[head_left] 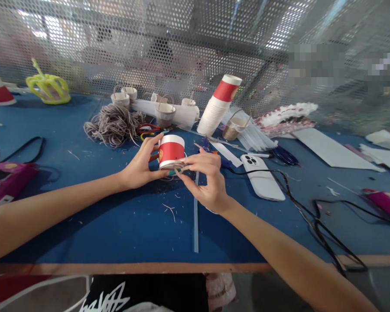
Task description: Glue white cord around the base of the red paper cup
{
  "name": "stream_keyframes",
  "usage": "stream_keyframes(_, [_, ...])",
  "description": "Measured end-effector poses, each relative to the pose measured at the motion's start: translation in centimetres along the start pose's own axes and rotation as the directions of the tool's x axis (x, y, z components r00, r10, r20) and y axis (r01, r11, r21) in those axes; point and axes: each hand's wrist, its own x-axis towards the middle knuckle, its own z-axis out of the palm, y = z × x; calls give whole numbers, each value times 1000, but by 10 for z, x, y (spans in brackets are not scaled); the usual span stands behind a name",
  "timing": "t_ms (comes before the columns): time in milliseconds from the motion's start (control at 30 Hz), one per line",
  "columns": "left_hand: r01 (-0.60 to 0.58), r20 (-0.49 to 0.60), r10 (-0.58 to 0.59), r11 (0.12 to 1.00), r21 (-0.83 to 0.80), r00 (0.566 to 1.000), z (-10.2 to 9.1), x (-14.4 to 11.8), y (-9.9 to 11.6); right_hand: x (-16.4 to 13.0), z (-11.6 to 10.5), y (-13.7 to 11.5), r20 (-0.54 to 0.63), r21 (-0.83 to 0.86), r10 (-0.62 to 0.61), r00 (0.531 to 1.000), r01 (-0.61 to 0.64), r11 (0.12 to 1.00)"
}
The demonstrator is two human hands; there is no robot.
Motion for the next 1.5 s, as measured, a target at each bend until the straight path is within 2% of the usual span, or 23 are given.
stream_keyframes(333, [69,43,-66,995,-66,997,-1,1,5,3,-2,-2,-14,-23,-28,1000,28,999])
stream_keyframes(567, [109,108,-91,978,-178,990,2,4,10,3,-2,-4,-1,48,46,999,-46,998])
stream_keyframes(700, [151,141,-122,963,-222,982,0,5,12,3,-3,-5,-19,25,68,998,-67,997])
stream_keyframes(1033, [101,229,-40,960,-261,972,-1,3,14,1,-5,-2,93,52,161,983,-166,985])
stream_keyframes(1167, [146,230,-91,961,-233,969,1,3,16,-2,1,1,127,171,174,977,-194,966])
stream_keyframes(1267, [179,153,-150,964,-198,977,1,4,17,1,-3,9,180,322,173,968,-225,920])
stream_keyframes(1300, [195,124,-173,961,-197,977,1,5,16,3,-9,16,233,334,184,955,-256,907])
stream_keyframes(1367, [237,77,-225,940,-246,971,-1,7,14,8,-27,34,358,239,254,899,-351,905])
stream_keyframes(1433, [285,42,-290,887,-362,956,-2,10,11,11,-50,58,471,19,357,807,-414,910])
stream_keyframes(1500, [325,7,-370,807,-493,929,-4,13,7,11,-69,81,482,-293,532,696,-445,846])
